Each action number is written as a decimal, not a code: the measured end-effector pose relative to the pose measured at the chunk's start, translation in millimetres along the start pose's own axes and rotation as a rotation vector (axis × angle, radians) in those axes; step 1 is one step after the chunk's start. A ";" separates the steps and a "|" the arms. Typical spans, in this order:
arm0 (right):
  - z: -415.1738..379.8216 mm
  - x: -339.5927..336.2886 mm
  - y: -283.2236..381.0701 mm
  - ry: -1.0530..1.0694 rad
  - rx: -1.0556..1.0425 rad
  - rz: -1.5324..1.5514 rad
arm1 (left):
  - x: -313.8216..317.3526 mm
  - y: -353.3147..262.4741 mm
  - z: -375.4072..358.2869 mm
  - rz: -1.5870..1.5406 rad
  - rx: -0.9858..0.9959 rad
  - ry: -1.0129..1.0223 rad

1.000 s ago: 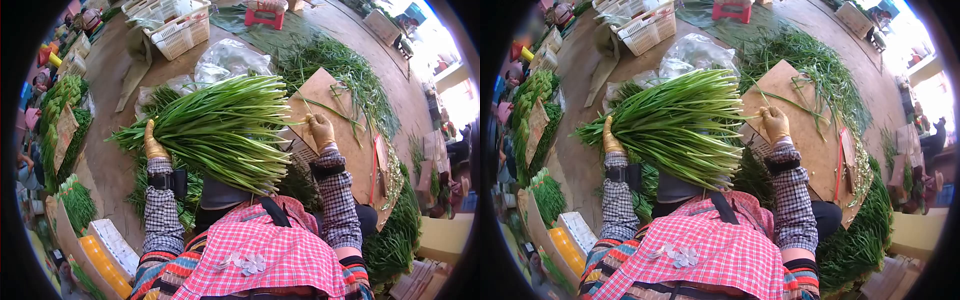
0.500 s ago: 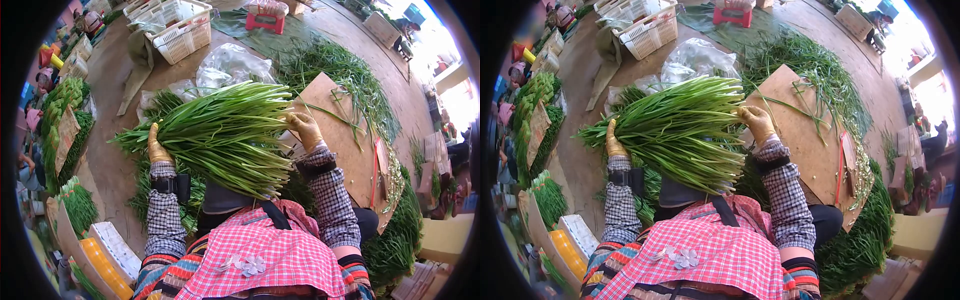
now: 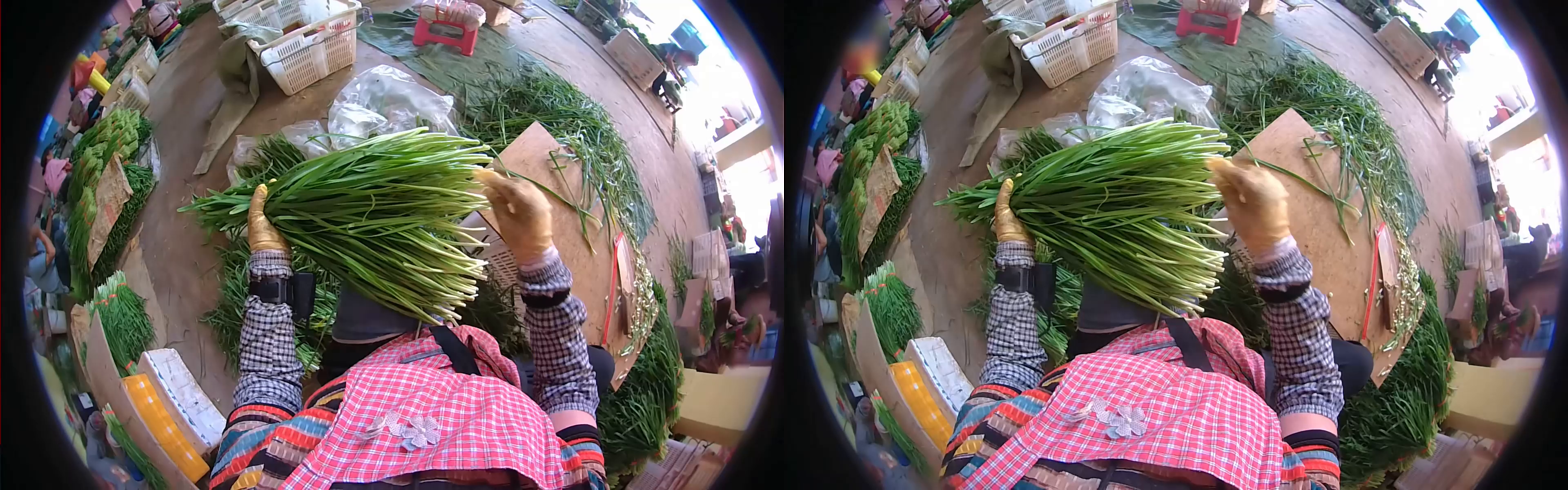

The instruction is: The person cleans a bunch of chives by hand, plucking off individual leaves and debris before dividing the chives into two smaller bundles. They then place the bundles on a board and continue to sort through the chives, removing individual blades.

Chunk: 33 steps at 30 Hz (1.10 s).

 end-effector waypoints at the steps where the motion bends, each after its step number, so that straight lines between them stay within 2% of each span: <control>1: 8.7 10.1 7.2 0.049 -0.022 0.032 | 0.2 -0.7 1.6 -0.006 0.003 0.031; 4: 30.9 60.1 16.5 0.487 -0.015 -0.564 | 1.3 0.9 6.0 -0.038 0.006 0.099; 7: 33.7 82.8 25.5 0.526 -0.220 -0.583 | 2.4 -4.8 -1.8 -0.004 0.065 0.026; 8: 34.4 88.7 21.2 0.650 -0.150 -0.561 | 3.4 -7.0 -4.0 0.010 0.085 0.001; 12: 36.7 60.0 5.3 0.278 -0.058 0.188 | 4.0 -6.2 -2.3 -0.007 0.077 0.027; 13: 32.0 51.6 -0.3 0.269 0.111 0.449 | 3.4 -3.4 -0.8 -0.029 0.053 0.044; 16: 21.3 24.3 -0.5 0.177 0.283 0.737 | 0.5 0.3 3.3 -0.058 0.004 0.064; 19: 6.9 -3.0 -15.0 0.052 0.277 0.765 | 4.1 -3.7 -4.1 -0.022 0.034 0.016; 20: 2.6 -14.2 -14.6 0.027 0.348 0.767 | 2.9 -3.0 -3.5 -0.029 0.035 0.019; 23: -12.3 -40.9 -17.6 0.008 0.348 0.695 | -1.1 0.1 1.8 -0.047 0.024 0.032; 26: -48.2 -47.9 -35.2 -0.088 0.411 0.800 | -4.7 1.1 7.8 -0.066 0.008 0.069; 28: -74.5 -53.1 -46.4 -0.301 0.416 0.959 | -5.9 1.4 6.3 -0.059 0.011 0.041; 30: -102.2 -58.0 -64.9 -0.341 0.482 1.046 | -5.5 0.4 3.6 -0.048 0.020 0.024; 32: -120.9 -67.6 -72.0 -0.209 0.429 0.880 | -5.7 -0.5 3.1 -0.034 0.034 0.021; 33: -126.2 -70.2 -68.0 -0.059 0.340 0.666 | -5.0 -0.3 3.0 -0.037 0.030 0.028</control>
Point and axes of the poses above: each hand's wrist, its own z-axis towards the middle knuckle, its own x-axis out of the palm, y = z × x, the point moved 7 cm from there along z, towards the middle knuckle, and after that the axes turned 5 degrees about y, right-handed, at the moved point
